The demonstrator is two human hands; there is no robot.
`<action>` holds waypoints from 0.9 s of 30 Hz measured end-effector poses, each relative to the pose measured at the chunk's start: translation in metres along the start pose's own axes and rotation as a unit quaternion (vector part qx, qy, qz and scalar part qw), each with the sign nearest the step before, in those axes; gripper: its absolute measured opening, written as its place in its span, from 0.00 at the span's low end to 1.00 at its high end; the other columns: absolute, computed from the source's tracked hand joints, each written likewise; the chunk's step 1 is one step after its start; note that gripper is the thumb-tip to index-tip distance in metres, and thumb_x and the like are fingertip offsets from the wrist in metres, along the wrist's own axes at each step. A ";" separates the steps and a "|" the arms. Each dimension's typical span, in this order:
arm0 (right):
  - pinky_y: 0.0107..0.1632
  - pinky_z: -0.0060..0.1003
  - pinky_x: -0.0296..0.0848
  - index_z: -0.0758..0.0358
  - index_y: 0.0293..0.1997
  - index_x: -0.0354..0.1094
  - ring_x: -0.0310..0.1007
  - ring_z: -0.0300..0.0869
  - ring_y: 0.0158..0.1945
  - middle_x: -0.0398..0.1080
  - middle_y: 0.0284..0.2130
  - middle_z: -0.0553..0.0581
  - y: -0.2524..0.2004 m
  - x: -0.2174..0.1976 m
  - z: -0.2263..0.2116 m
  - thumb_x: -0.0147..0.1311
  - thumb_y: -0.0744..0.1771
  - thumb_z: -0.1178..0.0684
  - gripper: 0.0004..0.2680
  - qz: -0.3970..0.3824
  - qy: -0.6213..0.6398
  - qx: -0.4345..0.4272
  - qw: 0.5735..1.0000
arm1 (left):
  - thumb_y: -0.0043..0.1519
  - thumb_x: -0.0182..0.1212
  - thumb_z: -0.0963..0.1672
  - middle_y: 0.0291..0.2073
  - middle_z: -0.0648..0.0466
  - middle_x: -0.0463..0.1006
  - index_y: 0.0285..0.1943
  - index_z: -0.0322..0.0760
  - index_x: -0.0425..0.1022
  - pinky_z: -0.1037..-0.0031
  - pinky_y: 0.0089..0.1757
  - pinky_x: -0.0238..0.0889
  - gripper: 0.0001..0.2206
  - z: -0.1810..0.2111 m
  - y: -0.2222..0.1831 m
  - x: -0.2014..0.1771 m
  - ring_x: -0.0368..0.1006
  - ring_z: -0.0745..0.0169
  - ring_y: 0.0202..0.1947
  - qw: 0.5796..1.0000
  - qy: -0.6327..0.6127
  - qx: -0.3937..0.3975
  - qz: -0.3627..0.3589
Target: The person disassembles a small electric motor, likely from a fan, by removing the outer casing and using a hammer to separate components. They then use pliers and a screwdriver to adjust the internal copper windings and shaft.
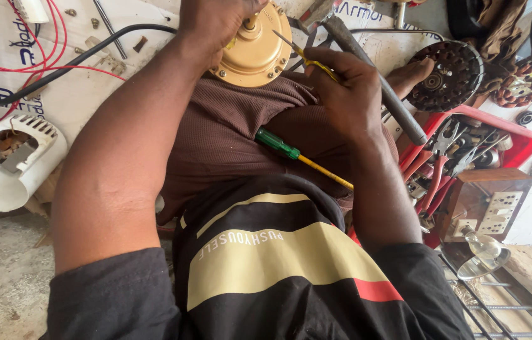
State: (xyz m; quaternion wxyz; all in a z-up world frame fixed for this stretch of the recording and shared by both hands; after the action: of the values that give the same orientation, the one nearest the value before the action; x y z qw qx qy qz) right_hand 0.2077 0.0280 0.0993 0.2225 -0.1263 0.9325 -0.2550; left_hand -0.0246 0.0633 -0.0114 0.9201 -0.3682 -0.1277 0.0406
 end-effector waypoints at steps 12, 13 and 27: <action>0.43 0.41 0.75 0.57 0.46 0.81 0.79 0.47 0.36 0.79 0.35 0.61 0.058 -0.004 0.061 0.65 0.64 0.50 0.09 -0.032 -0.327 -0.051 0.943 | 0.60 0.69 0.40 0.44 0.55 0.85 0.44 0.32 0.83 0.78 0.45 0.80 0.07 0.000 -0.019 -0.009 0.84 0.72 0.41 0.995 -0.014 0.099 -0.032; 0.43 0.42 0.75 0.56 0.44 0.82 0.79 0.49 0.36 0.80 0.35 0.62 0.064 0.001 0.049 0.65 0.64 0.49 0.08 -0.036 -0.353 -0.072 0.932 | 0.61 0.69 0.41 0.44 0.53 0.85 0.47 0.31 0.82 0.78 0.44 0.79 0.08 0.003 -0.020 -0.010 0.83 0.71 0.40 0.989 0.031 0.141 -0.015; 0.29 0.30 0.79 0.69 0.39 0.78 0.81 0.35 0.23 0.80 0.27 0.58 0.128 0.059 -0.065 0.64 0.63 0.57 0.06 -0.118 -0.155 0.066 0.979 | 0.62 0.69 0.43 0.37 0.48 0.87 0.49 0.35 0.83 0.75 0.39 0.75 0.09 0.011 -0.038 0.004 0.84 0.67 0.34 0.943 0.226 0.227 0.093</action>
State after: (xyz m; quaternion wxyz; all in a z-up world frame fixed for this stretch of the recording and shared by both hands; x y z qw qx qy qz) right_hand 0.1095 0.1415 0.0606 0.3407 -0.2586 0.8463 -0.3175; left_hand -0.0248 0.0442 0.0230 0.9761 -0.1591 0.1307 0.0698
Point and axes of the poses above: each hand's wrist, its own y-axis towards the middle knuckle, its own x-axis out of the palm, z = x × y, the point moved 6 cm from there along y, towards the middle knuckle
